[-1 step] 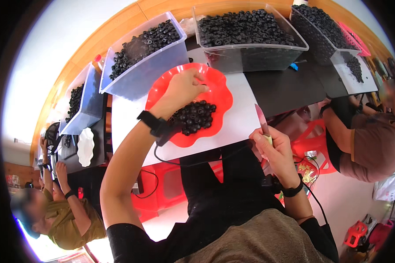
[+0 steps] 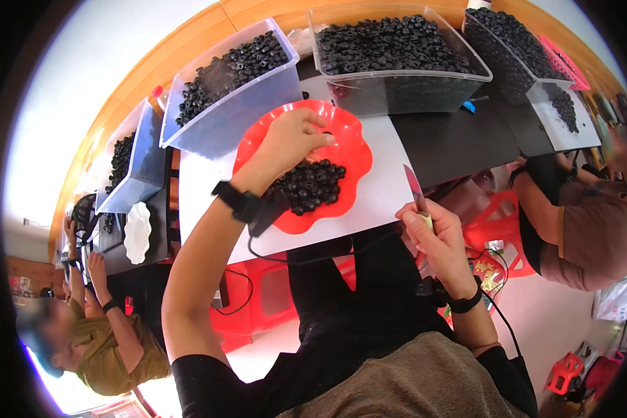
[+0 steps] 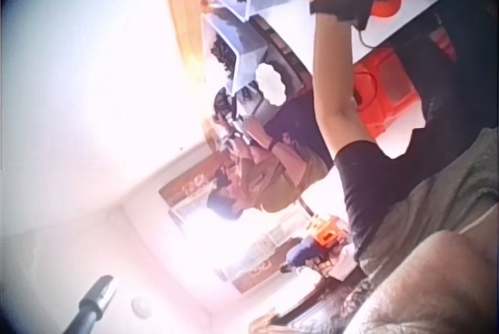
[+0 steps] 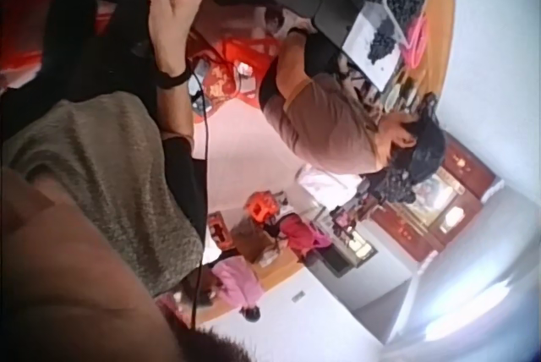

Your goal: Manually cutting or cleaning small black rubber components with a small knife and sorting them.

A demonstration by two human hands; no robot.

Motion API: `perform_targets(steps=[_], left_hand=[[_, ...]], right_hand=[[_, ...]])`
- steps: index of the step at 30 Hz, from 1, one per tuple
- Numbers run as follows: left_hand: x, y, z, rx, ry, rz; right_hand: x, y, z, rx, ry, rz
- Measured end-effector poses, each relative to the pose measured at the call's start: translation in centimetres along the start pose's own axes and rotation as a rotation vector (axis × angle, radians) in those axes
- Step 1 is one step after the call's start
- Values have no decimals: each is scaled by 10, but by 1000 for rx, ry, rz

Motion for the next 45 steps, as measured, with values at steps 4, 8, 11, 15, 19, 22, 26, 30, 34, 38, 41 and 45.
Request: perform_targets(steps=[4, 8, 11, 15, 19, 22, 26, 30, 34, 38, 41, 45], left_hand=[[-12, -17, -53, -98, 131, -664], [3, -1, -105, -80, 220, -1235], [19, 3, -131, -103, 174, -1398], [30, 9, -147, -83, 149, -1578], [36, 16, -152, -61, 116, -1588], [40, 15, -152, -33, 104, -1613], [43, 14, -151, 7, 107, -1655], [43, 11, -154, -45, 57, -1652], [44, 18, -155, -15, 83, -1635], [46, 24, -155, 41, 106, -1649], [45, 21, -158, 1, 39, -1640], [35, 12, -169, 194, 146, -1564]], right_hand=[[18, 16, 8, -141, 14, -150], [45, 28, 15, -346, 86, -337], [58, 33, 20, -379, 124, -435], [69, 31, 22, -446, 127, -508], [77, 31, 19, -457, 157, -542], [82, 30, 15, -579, 178, -643], [83, 33, 13, -607, 168, -724], [85, 36, 14, -623, 202, -791], [84, 37, 14, -614, 188, -807], [84, 37, 15, -616, 189, -800], [81, 33, 18, -634, 110, -797], [49, 20, 38, -564, -120, -748]])
Point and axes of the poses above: each hand's wrist, its own z-axis towards the middle knuckle, its own x-axis out of the palm, y = z × x, the point moved 3 cm from there along z, towards the middle knuckle, and after that the axes turned 2 degrees about z, right-handed, at the moved point
